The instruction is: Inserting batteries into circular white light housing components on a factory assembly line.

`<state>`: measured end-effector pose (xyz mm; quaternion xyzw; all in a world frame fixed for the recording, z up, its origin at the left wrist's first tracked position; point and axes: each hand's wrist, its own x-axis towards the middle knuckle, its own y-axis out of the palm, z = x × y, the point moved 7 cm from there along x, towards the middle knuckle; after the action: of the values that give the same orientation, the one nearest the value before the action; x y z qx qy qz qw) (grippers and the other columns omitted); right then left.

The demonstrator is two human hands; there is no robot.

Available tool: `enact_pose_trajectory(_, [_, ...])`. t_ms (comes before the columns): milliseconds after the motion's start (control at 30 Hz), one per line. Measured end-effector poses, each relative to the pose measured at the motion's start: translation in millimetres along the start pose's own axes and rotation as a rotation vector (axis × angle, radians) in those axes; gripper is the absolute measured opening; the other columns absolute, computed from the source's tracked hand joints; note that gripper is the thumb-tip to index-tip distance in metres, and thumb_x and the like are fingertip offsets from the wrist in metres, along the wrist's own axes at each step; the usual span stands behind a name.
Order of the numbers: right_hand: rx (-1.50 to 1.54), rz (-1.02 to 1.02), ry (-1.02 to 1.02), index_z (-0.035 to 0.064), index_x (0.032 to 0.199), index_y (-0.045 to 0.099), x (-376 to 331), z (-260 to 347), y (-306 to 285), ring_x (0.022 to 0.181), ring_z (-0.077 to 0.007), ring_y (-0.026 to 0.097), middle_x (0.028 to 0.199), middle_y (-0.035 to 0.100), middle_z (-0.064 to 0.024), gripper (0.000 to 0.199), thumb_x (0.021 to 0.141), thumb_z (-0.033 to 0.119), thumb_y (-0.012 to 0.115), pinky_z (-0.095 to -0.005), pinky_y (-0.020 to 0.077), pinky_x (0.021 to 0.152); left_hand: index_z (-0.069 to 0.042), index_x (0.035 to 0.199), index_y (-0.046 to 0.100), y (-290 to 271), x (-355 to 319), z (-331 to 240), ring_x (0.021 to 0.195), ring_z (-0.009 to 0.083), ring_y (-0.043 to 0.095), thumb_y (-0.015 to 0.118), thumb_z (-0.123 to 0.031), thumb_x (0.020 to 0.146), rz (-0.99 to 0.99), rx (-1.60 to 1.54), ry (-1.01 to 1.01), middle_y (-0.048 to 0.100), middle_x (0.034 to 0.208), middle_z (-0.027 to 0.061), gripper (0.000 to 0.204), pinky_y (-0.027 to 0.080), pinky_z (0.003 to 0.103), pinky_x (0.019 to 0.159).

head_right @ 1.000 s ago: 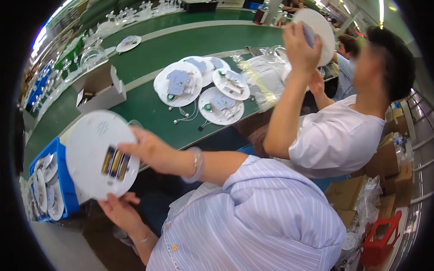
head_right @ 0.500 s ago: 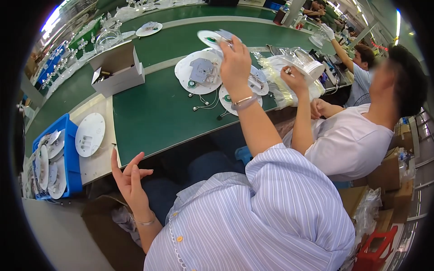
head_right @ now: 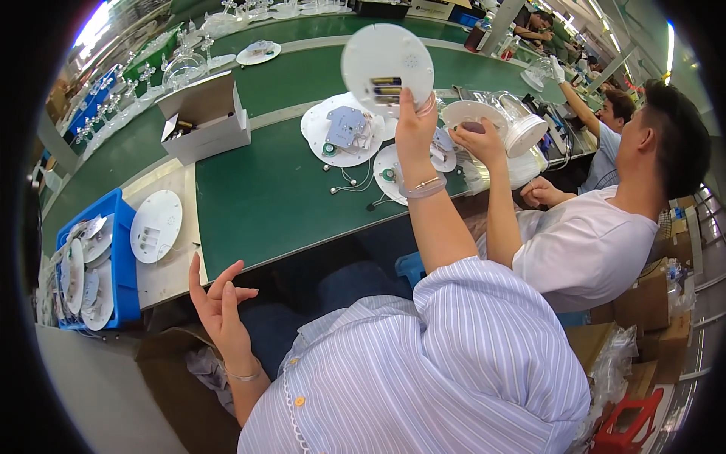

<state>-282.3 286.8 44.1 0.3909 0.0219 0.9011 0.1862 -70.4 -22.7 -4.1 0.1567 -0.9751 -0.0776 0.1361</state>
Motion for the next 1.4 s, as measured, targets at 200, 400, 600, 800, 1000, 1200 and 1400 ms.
enact_pose_trajectory(200, [0.458,0.036,0.325,0.0005,0.102,0.045,-10.3,-3.4,20.0,0.083,-0.0150,0.055,0.096,0.054,-0.0072,0.023,0.083,0.014,0.050,-0.0251,0.0463,0.071,-0.003,0.127,0.018,2.1,-0.1,1.2,0.069,0.0123,0.057,0.039,-0.002,0.083,0.008,-0.008,0.003,0.055,0.098,0.0181,0.048,0.047,0.022,0.064])
enact_pose_trajectory(400, [-0.609,0.074,-0.367,0.0039,0.098,0.056,-8.4,12.4,9.9,0.090,-0.0269,0.050,0.106,0.049,-0.0148,0.020,0.079,0.006,0.050,-0.0301,0.0386,0.078,-0.002,0.126,0.020,-4.0,-2.3,3.4,0.069,0.0121,0.057,0.039,-0.001,0.083,-0.027,0.009,-0.006,0.055,0.098,0.0182,0.047,0.047,0.022,0.065])
enact_pose_trajectory(600, [-1.040,0.208,-0.295,0.0079,0.100,0.057,-22.0,-24.5,-5.5,0.097,-0.0346,0.043,0.111,0.044,-0.0181,0.032,0.069,0.003,0.053,-0.0399,0.0324,0.087,-0.002,0.125,0.020,-3.8,-1.9,3.8,0.069,0.0127,0.057,0.039,0.000,0.083,0.003,-0.044,-0.005,0.055,0.099,0.0190,0.046,0.047,0.022,0.065])
enact_pose_trajectory(800, [-1.393,0.558,0.039,0.0100,0.112,0.046,-30.6,-43.4,5.3,0.113,-0.0380,0.031,0.125,0.032,-0.0199,0.058,0.063,0.032,0.066,-0.0472,0.0324,0.087,-0.002,0.124,0.021,-5.8,-1.9,3.8,0.069,0.0122,0.057,0.039,0.000,0.083,-0.010,-0.049,-0.005,0.055,0.099,0.0188,0.045,0.047,0.022,0.066])
enact_pose_trajectory(1000, [-1.296,0.699,0.078,0.0076,0.107,0.050,-23.2,-34.9,4.4,0.102,-0.0347,0.043,0.114,0.041,-0.0192,0.048,0.065,0.028,0.065,-0.0417,0.0404,0.081,-0.002,0.124,0.022,-8.0,-1.5,3.7,0.069,0.0123,0.056,0.039,0.001,0.082,-0.016,-0.067,-0.011,0.055,0.099,0.0190,0.045,0.047,0.022,0.066])
enact_pose_trajectory(1200, [-1.316,0.604,-0.153,0.0049,0.104,0.051,-29.1,0.3,27.4,0.099,-0.0341,0.045,0.110,0.044,-0.0186,0.043,0.067,0.023,0.063,-0.0410,0.0409,0.079,-0.001,0.123,0.023,-12.2,-0.5,4.4,0.070,0.0124,0.056,0.039,0.002,0.082,-0.035,-0.063,-0.015,0.055,0.099,0.0193,0.044,0.047,0.023,0.066])
enact_pose_trajectory(1400, [-1.172,0.609,-0.196,0.0043,0.102,0.051,-35.3,11.8,47.3,0.102,-0.0348,0.042,0.112,0.043,-0.0202,0.040,0.067,0.019,0.062,-0.0410,0.0371,0.085,0.000,0.121,0.026,-18.6,-2.1,4.5,0.071,0.0123,0.056,0.040,0.001,0.082,-0.046,-0.082,-0.004,0.054,0.099,0.0193,0.041,0.047,0.023,0.066])
